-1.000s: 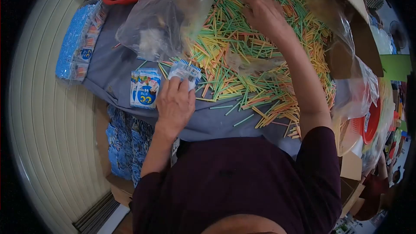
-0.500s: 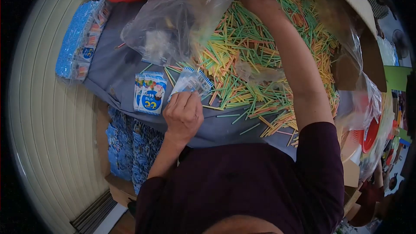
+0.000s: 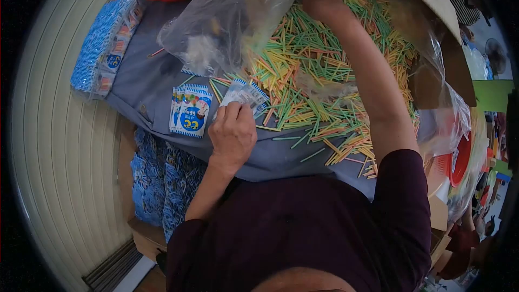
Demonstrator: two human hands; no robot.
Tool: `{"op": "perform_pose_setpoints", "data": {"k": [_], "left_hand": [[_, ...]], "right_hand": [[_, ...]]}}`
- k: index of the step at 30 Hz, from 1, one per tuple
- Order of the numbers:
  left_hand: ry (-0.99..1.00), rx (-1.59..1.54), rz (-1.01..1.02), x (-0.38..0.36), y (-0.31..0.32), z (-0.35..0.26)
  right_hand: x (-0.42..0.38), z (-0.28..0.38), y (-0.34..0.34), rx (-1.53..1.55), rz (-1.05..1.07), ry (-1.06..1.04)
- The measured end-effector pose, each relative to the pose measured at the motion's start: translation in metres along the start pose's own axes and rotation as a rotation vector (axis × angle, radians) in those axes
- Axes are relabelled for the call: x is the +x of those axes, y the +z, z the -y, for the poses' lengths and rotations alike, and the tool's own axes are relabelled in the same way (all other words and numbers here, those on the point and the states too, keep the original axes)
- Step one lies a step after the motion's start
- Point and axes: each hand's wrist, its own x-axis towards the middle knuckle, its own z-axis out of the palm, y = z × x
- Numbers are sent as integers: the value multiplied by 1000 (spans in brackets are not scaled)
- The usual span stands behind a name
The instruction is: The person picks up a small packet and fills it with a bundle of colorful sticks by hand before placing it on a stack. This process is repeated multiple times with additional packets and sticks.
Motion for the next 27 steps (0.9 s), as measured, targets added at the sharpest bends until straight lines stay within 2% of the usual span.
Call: {"op": "perform_pose_setpoints", "data": {"k": [2, 5, 8, 10, 12, 13, 15, 16, 18, 19, 21, 22, 24, 27], "left_hand": [[2, 16, -7, 0, 2, 2], [12, -11, -46, 1, 2, 5], [62, -78, -151, 1, 4, 13], [77, -62, -146, -1, 3, 16], [95, -51, -136, -4, 2, 16], [83, -27, -106, -6, 1, 15], [81, -12, -78, -6, 1, 12], [72, -18, -64, -6, 0, 12], [69, -23, -48, -2, -3, 10], [50, -34, -27, 0, -6, 8], [32, -43, 4, 2, -8, 6], [33, -16, 33, 3, -7, 7], [39, 11, 74, 3, -5, 8], [48, 22, 47, 3, -1, 10]], "right_hand": [[33, -6, 34, 55, 3, 28], [39, -9, 40, 110, 15, 54], [33, -8, 21, 85, 21, 58], [31, -8, 6, 70, 17, 37], [19, -28, -4, 374, 128, 157], [10, -39, 0, 370, 126, 162], [-12, -56, 8, 1268, 81, 153], [-26, -54, 4, 1264, 74, 159], [-52, -48, -2, 1715, -8, 246], [-60, -50, 3, 1718, -12, 251], [-74, -51, 28, 2080, 66, 149], [-83, -48, 36, 2086, 65, 157], [-102, -40, 50, 2392, 239, 95], [-125, -23, 51, 2457, 204, 225]]}}
